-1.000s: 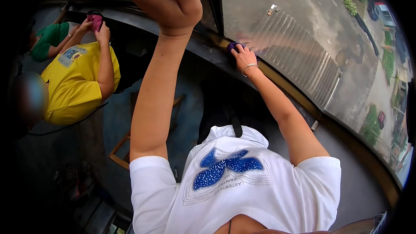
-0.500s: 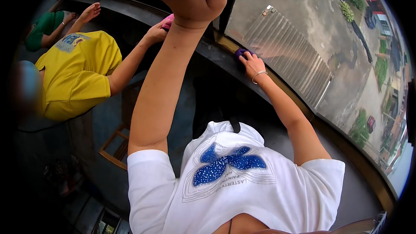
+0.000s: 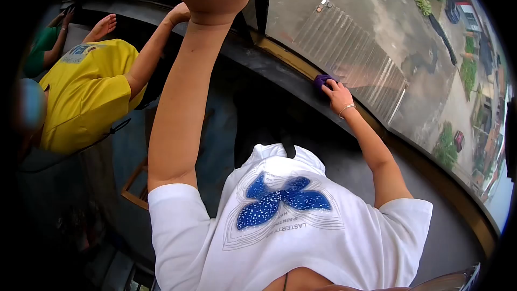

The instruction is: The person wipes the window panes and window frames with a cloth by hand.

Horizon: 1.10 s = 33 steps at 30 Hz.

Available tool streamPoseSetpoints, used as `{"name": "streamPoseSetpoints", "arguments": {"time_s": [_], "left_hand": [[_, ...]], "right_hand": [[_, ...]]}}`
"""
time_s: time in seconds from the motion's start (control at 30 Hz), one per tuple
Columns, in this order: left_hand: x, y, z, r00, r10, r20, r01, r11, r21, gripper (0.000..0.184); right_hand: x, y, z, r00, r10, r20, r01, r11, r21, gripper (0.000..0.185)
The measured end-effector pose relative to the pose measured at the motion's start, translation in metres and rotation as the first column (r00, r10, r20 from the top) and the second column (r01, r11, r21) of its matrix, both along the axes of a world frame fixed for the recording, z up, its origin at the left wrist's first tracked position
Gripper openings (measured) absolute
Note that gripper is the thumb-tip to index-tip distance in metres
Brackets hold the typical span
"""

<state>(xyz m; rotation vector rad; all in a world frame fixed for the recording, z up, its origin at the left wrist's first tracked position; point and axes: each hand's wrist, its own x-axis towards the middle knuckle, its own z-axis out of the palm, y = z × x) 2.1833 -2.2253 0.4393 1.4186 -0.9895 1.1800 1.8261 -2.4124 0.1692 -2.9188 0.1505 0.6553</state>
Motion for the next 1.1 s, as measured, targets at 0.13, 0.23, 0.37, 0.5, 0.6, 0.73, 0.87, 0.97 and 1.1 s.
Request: {"name": "streamPoseSetpoints", "arguments": {"time_s": [0.13, 0.23, 0.37, 0.5, 0.6, 0.73, 0.87, 0.97, 1.1], "left_hand": [[-0.002, 0.0, 0.012, 1.0, 0.001, -0.018, -0.002, 0.999, -0.046, 0.059], [0.006, 0.0, 0.014, 0.999, -0.039, -0.015, 0.04, 0.998, 0.056, 0.057], [0.013, -0.019, 0.015, 0.998, -0.068, -0.02, 0.063, 0.98, -0.188, 0.053], [0.026, 0.002, 0.011, 0.999, 0.004, -0.051, -0.005, 1.0, -0.023, 0.054], [0.018, 0.009, 0.01, 0.986, 0.029, -0.161, -0.032, 0.999, -0.012, 0.057], [0.015, 0.005, 0.012, 0.973, 0.221, -0.061, -0.226, 0.969, -0.096, 0.058], [-0.003, 0.015, 0.011, 0.988, 0.149, -0.046, -0.149, 0.989, 0.001, 0.059], [-0.021, 0.002, 0.013, 0.99, 0.114, -0.079, -0.116, 0.993, -0.028, 0.059], [-0.018, -0.003, 0.015, 0.995, 0.064, -0.081, -0.07, 0.995, -0.077, 0.056]], "right_hand": [[0.004, 0.0, -0.001, 0.999, 0.048, 0.02, -0.048, 0.999, -0.002, 0.052], [0.041, 0.01, -0.011, 0.992, 0.083, 0.091, -0.083, 0.996, -0.013, 0.053], [0.122, 0.046, -0.006, 0.996, 0.074, 0.058, -0.074, 0.997, 0.01, 0.05], [0.201, 0.084, -0.008, 0.996, 0.06, 0.069, -0.062, 0.998, 0.021, 0.047], [0.215, 0.101, -0.015, 0.996, 0.033, 0.087, -0.037, 0.998, 0.047, 0.046], [0.175, 0.088, -0.016, 0.995, 0.042, 0.089, -0.047, 0.998, 0.051, 0.049], [0.059, 0.041, -0.012, 0.993, -0.012, 0.117, 0.009, 0.999, 0.033, 0.056], [-0.018, 0.013, -0.012, 0.987, -0.095, 0.131, 0.096, 0.995, -0.004, 0.057], [-0.026, 0.023, 0.009, 0.966, -0.121, 0.228, 0.137, 0.989, -0.056, 0.057]]}}
